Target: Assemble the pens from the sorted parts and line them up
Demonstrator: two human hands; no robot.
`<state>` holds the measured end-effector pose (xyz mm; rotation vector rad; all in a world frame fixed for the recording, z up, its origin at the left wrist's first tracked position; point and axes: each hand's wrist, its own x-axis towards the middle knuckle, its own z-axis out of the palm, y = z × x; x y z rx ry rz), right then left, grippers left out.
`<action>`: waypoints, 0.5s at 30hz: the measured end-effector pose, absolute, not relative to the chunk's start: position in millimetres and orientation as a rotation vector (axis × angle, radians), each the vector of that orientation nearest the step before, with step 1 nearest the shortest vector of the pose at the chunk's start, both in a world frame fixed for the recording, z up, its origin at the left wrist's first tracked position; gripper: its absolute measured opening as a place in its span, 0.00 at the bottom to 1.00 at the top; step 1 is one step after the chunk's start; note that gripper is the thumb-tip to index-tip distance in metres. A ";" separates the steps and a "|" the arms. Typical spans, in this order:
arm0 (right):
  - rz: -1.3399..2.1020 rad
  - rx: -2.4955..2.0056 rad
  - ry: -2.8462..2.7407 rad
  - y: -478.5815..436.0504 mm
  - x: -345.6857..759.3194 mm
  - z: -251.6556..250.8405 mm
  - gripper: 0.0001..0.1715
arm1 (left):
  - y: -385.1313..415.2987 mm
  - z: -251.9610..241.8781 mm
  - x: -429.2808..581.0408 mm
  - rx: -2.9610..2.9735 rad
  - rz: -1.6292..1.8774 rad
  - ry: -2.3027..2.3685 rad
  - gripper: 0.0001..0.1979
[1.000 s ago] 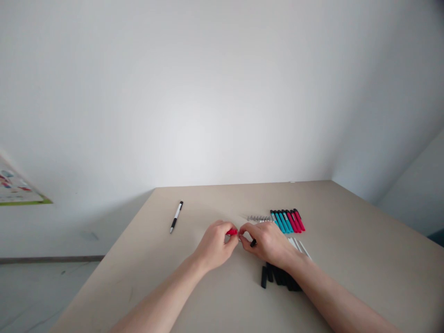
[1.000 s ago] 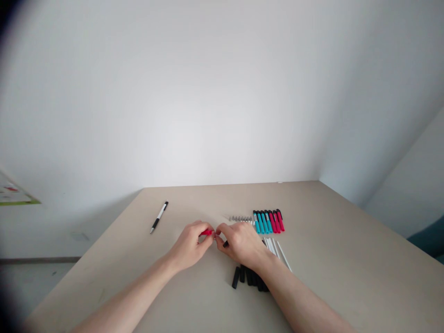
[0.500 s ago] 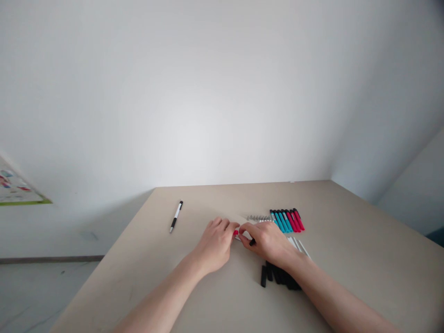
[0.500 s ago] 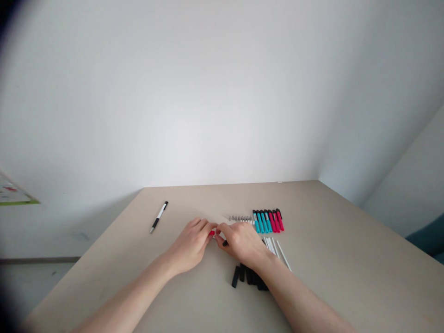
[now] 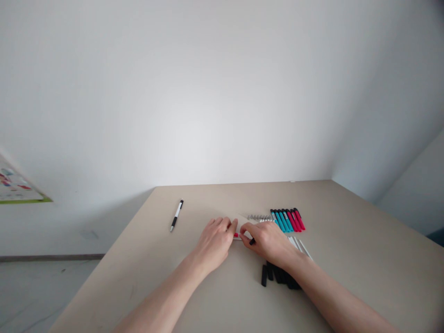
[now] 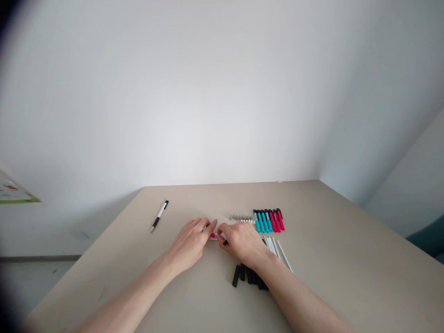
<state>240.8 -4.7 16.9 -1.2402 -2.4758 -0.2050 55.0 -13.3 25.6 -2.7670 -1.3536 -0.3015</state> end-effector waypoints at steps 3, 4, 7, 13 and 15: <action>-0.197 -1.245 -2.488 -5.1 241.1 17.7 0.09 | -13.7 26.5 55.2 -2.767 -0.284 -1.344 0.28; -0.198 -1.249 -2.488 -5.3 241.1 17.8 0.09 | -13.7 26.5 55.1 -2.762 -0.280 -1.346 0.28; -0.207 -1.268 -2.485 -5.8 240.7 17.1 0.08 | -13.0 26.4 55.2 -2.743 -0.283 -1.360 0.28; -0.191 -1.240 -2.505 -5.4 242.3 14.7 0.09 | -12.4 22.7 56.6 -2.757 -0.322 -1.330 0.27; -0.165 -1.208 -2.503 -5.4 244.7 15.2 0.10 | -12.3 20.8 56.7 -2.774 -0.365 -1.331 0.27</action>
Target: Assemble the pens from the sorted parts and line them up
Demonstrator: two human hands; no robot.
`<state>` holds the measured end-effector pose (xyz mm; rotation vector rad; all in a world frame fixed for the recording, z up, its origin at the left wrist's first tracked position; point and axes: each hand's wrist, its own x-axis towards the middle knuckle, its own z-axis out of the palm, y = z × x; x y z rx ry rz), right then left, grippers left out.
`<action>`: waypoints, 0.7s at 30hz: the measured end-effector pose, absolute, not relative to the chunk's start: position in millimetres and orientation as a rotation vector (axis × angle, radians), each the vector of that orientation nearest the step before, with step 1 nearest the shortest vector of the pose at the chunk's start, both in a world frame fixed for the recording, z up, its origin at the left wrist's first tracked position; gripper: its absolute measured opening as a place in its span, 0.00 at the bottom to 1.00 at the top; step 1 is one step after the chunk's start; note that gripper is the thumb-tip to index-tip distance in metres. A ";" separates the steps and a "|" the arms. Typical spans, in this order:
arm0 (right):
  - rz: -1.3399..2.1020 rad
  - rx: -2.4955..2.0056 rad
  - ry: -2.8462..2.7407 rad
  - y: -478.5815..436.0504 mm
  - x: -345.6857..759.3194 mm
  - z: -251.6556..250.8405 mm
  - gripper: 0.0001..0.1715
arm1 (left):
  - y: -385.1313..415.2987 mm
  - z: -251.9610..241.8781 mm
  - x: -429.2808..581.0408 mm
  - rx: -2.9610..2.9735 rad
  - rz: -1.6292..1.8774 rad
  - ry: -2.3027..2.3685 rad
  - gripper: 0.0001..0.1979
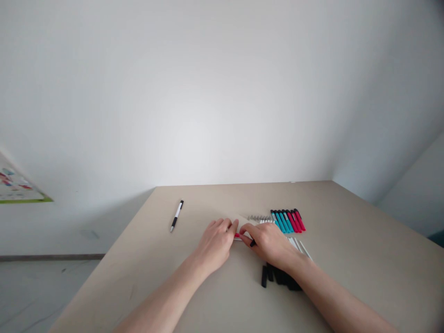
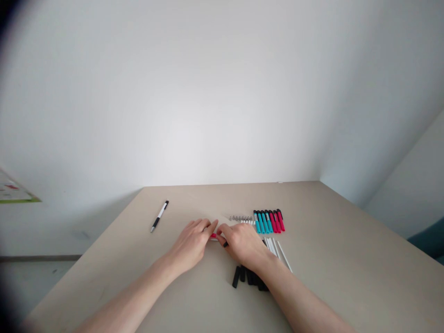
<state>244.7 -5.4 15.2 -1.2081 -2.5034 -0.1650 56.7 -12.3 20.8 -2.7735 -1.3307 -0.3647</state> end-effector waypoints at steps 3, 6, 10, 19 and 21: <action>-0.084 -1.142 -2.481 -6.6 248.1 18.1 0.11 | -11.7 18.9 56.1 -2.808 -0.466 -1.330 0.26; 0.088 -1.087 -2.406 -8.3 249.4 22.0 0.10 | -11.5 19.2 55.0 -2.860 -0.614 -1.305 0.26; 0.359 -1.023 -2.250 -9.5 248.9 24.7 0.09 | -13.4 22.5 53.7 -2.972 -0.777 -1.184 0.24; 0.950 -0.904 -1.995 -12.1 244.1 27.0 0.14 | -20.9 30.7 56.0 -3.156 -0.924 -1.209 0.15; 1.031 -0.909 -1.935 -10.9 243.9 26.2 0.16 | -21.7 32.0 56.5 -3.183 -0.986 -1.221 0.14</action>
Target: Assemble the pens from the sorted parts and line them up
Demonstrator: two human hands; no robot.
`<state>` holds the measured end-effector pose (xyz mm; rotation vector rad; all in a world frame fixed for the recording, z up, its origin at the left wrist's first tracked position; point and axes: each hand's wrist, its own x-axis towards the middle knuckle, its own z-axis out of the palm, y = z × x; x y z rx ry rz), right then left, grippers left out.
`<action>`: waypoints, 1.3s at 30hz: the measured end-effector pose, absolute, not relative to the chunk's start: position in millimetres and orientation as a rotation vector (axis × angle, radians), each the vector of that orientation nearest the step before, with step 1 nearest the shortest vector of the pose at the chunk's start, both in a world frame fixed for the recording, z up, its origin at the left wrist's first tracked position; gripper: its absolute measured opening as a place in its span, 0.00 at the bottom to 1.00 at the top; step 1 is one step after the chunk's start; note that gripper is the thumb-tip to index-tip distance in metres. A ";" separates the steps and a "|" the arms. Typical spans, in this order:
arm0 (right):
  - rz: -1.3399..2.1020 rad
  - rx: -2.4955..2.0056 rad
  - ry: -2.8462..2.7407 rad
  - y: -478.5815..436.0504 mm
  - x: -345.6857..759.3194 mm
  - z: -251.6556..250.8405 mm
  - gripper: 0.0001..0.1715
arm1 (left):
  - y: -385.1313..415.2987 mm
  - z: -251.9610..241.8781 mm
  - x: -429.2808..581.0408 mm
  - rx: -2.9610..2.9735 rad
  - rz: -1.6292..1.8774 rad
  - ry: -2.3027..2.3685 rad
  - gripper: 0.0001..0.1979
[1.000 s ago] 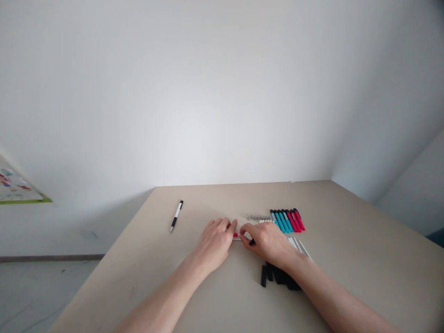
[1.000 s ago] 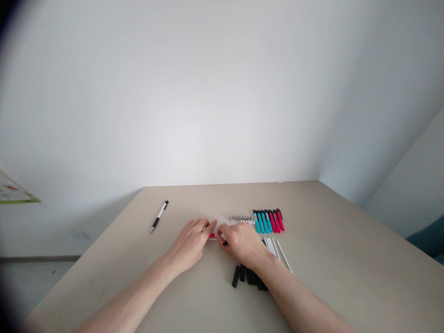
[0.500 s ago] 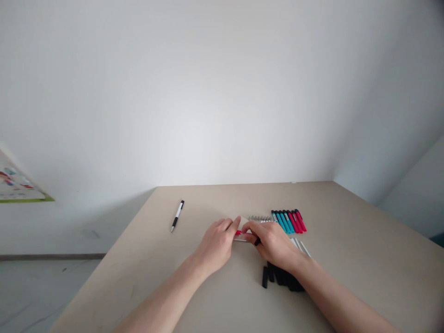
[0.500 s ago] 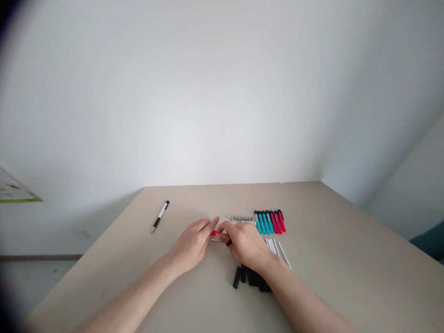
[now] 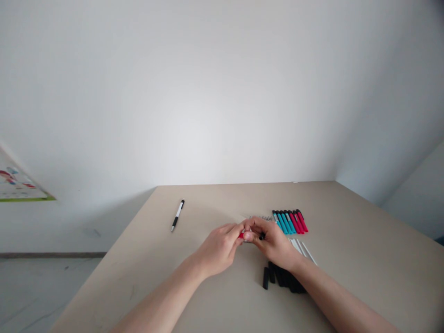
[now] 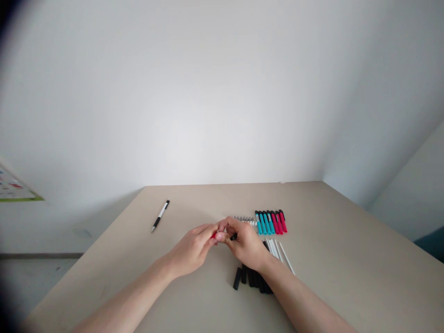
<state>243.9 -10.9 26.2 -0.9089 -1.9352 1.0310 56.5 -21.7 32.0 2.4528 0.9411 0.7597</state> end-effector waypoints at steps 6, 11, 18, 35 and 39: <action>0.708 -1.214 -1.940 -4.2 254.3 28.2 0.16 | -16.0 29.7 52.9 2.224 0.966 1.142 0.12; 0.363 -1.246 -2.186 1.8 255.8 21.9 0.11 | -5.0 23.7 44.9 2.089 1.154 1.306 0.14; 0.076 -1.417 -2.456 13.5 242.2 15.3 0.08 | -0.9 22.3 41.0 2.067 1.175 1.374 0.15; 0.230 -1.185 -2.528 -2.2 254.7 27.0 0.05 | 3.9 11.7 37.4 2.233 1.085 1.260 0.16; 0.249 -1.187 -2.471 2.2 260.0 23.5 0.09 | 5.8 9.1 36.2 2.218 1.079 1.306 0.16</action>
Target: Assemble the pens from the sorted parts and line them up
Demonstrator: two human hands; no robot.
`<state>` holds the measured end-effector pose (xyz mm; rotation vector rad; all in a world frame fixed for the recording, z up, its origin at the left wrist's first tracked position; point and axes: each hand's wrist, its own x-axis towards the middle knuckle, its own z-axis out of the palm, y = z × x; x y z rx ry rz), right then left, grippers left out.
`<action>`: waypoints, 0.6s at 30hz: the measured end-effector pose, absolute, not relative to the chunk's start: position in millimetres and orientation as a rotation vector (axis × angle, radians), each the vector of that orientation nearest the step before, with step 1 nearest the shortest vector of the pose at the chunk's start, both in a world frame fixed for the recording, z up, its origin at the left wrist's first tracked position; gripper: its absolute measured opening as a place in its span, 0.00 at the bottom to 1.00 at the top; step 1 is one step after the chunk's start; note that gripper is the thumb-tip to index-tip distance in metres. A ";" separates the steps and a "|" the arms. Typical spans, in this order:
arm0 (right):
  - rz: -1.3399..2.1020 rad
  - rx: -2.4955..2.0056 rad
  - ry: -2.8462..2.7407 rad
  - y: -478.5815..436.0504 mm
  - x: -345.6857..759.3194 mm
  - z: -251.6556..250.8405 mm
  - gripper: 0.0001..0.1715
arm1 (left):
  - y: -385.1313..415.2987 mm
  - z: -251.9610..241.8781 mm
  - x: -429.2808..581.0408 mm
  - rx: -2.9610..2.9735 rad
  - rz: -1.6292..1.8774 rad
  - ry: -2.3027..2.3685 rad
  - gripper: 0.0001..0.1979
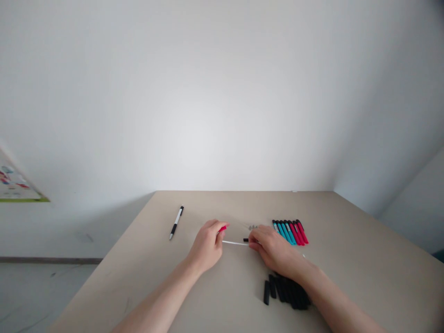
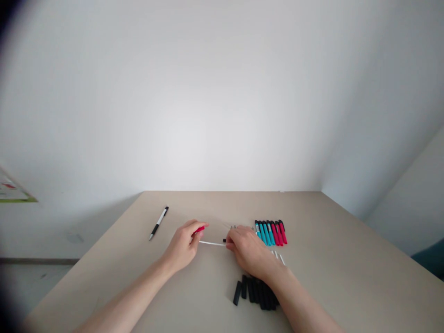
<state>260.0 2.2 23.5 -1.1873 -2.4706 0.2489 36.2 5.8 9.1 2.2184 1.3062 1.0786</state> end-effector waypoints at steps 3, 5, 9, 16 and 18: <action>0.236 -1.237 -2.413 4.3 266.2 25.0 0.10 | 7.0 7.9 35.0 2.192 1.062 1.326 0.17; 0.213 -1.252 -2.367 4.7 269.5 28.2 0.10 | 6.9 8.8 34.7 2.184 1.058 1.327 0.17; 0.175 -1.260 -2.280 5.4 272.2 33.2 0.11 | 5.7 10.8 35.2 2.202 1.047 1.312 0.17; 0.116 -1.223 -2.315 5.9 269.3 32.6 0.11 | 5.9 7.6 34.8 2.140 1.042 1.276 0.21; 0.102 -1.166 -2.303 4.0 267.5 35.1 0.11 | 4.1 9.9 35.4 2.136 1.014 1.273 0.19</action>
